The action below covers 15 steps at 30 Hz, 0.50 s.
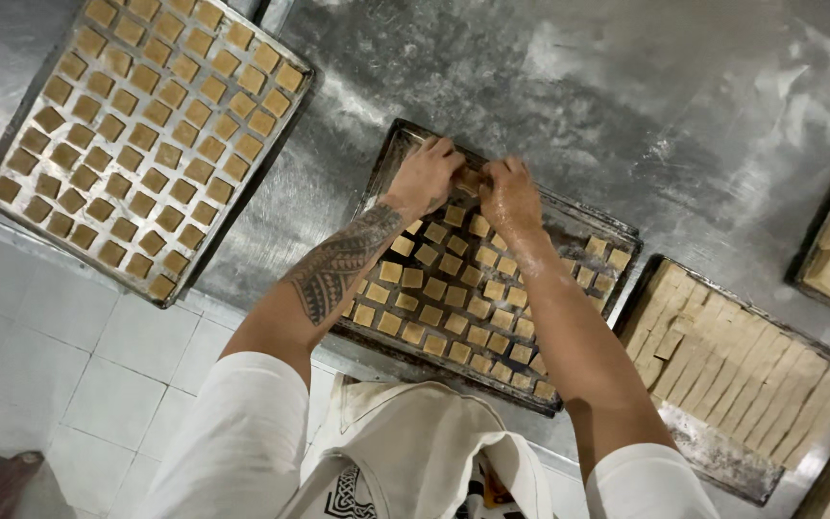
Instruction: The person picks up square pieces of dough from a large flat tray and places them in organized rows onto a smaller dark baking tray by hand.
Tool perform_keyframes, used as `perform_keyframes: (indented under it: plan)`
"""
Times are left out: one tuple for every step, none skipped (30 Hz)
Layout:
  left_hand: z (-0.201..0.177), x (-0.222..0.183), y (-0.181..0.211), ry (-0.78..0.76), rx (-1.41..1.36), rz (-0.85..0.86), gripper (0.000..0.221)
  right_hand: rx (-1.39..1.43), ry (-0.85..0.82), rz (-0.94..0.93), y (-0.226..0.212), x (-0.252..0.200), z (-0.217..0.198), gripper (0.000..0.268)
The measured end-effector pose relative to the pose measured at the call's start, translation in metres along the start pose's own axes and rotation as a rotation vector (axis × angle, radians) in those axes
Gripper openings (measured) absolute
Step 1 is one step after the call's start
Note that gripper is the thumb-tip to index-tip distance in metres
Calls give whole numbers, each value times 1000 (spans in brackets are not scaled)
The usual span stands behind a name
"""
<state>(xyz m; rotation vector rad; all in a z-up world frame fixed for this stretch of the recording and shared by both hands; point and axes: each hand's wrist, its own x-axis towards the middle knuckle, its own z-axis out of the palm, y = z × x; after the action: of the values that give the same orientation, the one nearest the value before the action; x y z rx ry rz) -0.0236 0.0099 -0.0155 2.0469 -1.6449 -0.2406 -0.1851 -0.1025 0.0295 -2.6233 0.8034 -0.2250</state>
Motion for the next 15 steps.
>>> perform_keyframes:
  plan:
    - [3,0,-3,10,-21,-17,33,24,-1,17,-2,-1,3,27]
    - [8,3,-3,17,-41,-32,32,36,10,14,0,-2,3,26]
    - [11,5,-2,-2,-40,-41,33,48,21,12,3,-2,2,24]
    - [13,6,-4,-23,-37,-48,34,63,34,11,3,-2,4,23]
    - [14,6,-4,-45,-34,-54,35,78,42,1,3,-4,6,21]
    - [12,8,-5,-69,-38,-63,34,93,54,-12,3,-3,8,19]
    - [10,9,-5,-94,-43,-73,33,109,66,-25,2,-3,10,18]
    - [8,9,-4,-119,-46,-81,32,108,85,-22,2,-3,12,17]
    - [5,9,-3,-103,-26,-62,34,108,103,-20,3,-4,13,17]
    - [3,8,0,-89,-7,-43,36,108,122,-15,3,-5,15,17]
    - [1,6,3,-76,13,-24,38,98,147,-25,4,-6,16,22]
    - [-1,4,6,-74,23,-15,38,89,172,-33,5,-7,18,26]
    - [-2,2,9,-72,34,-5,39,79,197,-41,6,-9,20,31]
    - [-4,1,11,-71,46,7,40,70,221,-55,7,-10,22,31]
    - [-4,0,13,-37,33,-12,39,60,245,-68,7,-11,25,31]
